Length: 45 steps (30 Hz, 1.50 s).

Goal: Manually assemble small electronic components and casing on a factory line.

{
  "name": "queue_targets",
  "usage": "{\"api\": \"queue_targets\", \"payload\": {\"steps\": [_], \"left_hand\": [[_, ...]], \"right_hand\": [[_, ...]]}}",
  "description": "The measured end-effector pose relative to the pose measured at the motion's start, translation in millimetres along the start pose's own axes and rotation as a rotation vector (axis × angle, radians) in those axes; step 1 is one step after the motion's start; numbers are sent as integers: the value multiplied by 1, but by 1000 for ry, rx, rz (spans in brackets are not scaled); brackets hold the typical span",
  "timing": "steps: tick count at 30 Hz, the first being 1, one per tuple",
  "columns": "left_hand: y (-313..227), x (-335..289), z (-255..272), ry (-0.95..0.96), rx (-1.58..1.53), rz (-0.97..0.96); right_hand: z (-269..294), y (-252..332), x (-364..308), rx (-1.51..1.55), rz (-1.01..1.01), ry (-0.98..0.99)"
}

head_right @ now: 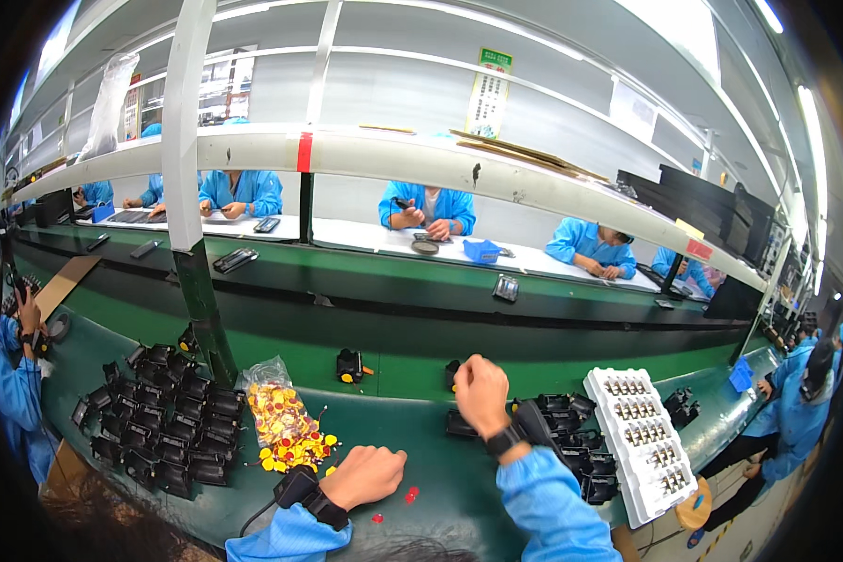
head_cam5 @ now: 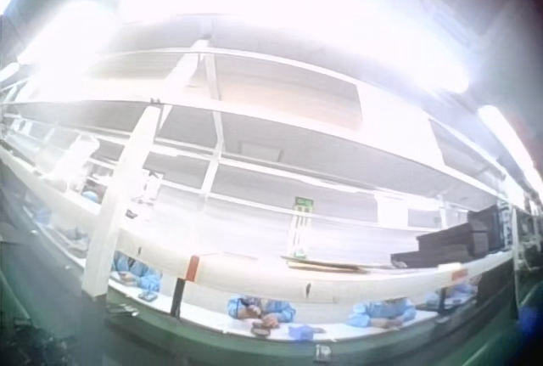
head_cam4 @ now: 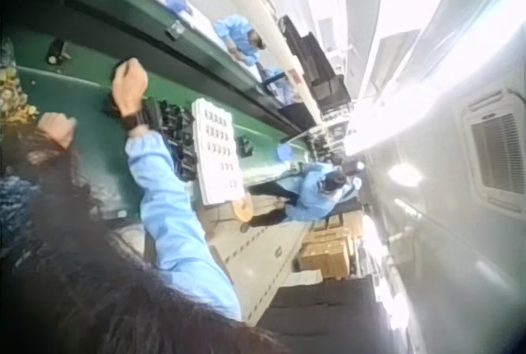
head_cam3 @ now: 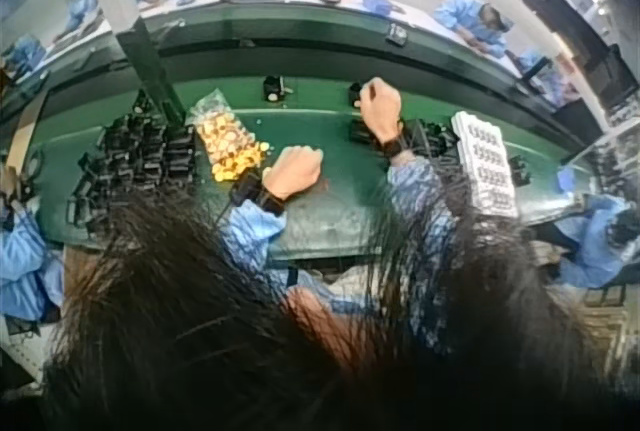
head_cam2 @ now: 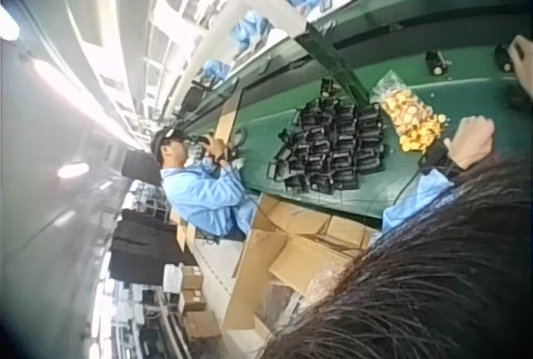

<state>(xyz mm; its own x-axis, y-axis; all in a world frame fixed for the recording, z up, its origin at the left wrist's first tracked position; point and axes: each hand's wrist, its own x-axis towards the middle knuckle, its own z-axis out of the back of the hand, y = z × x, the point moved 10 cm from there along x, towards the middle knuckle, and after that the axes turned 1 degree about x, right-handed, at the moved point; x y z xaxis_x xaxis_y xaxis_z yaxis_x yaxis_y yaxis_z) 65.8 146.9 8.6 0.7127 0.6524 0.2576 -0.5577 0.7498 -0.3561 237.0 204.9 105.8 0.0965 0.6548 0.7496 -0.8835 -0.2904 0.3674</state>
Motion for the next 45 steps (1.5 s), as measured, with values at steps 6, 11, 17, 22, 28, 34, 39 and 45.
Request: {"api": "queue_targets", "payload": {"steps": [6, 11, 17, 22, 28, 34, 39, 45], "left_hand": [[23, -6, 59, -98, 197, 219], [85, -15, 57, -58, 277, 441], [86, -17, 68, -172, 249, 530], [83, -29, 85, -300, 133, 445], [54, -12, 76, -431, -852, 292], [-13, 8, 50, -345, -1223, -14], [-5, 7, 37, -328, -1169, 36], [5, 2, 32, -425, -1013, 145]], "right_hand": [[23, 78, -88, 401, 51, 127], [-7, 57, -118, 539, -27, 296], [1, 57, -119, 573, -10, 255], [4, 56, -122, 548, 7, 239], [-20, 49, -132, 876, -344, 459], [-41, 79, -150, 1906, -738, 789], [-35, 64, -141, 1828, -793, 635], [-36, 55, -141, 1813, -794, 612]]}}
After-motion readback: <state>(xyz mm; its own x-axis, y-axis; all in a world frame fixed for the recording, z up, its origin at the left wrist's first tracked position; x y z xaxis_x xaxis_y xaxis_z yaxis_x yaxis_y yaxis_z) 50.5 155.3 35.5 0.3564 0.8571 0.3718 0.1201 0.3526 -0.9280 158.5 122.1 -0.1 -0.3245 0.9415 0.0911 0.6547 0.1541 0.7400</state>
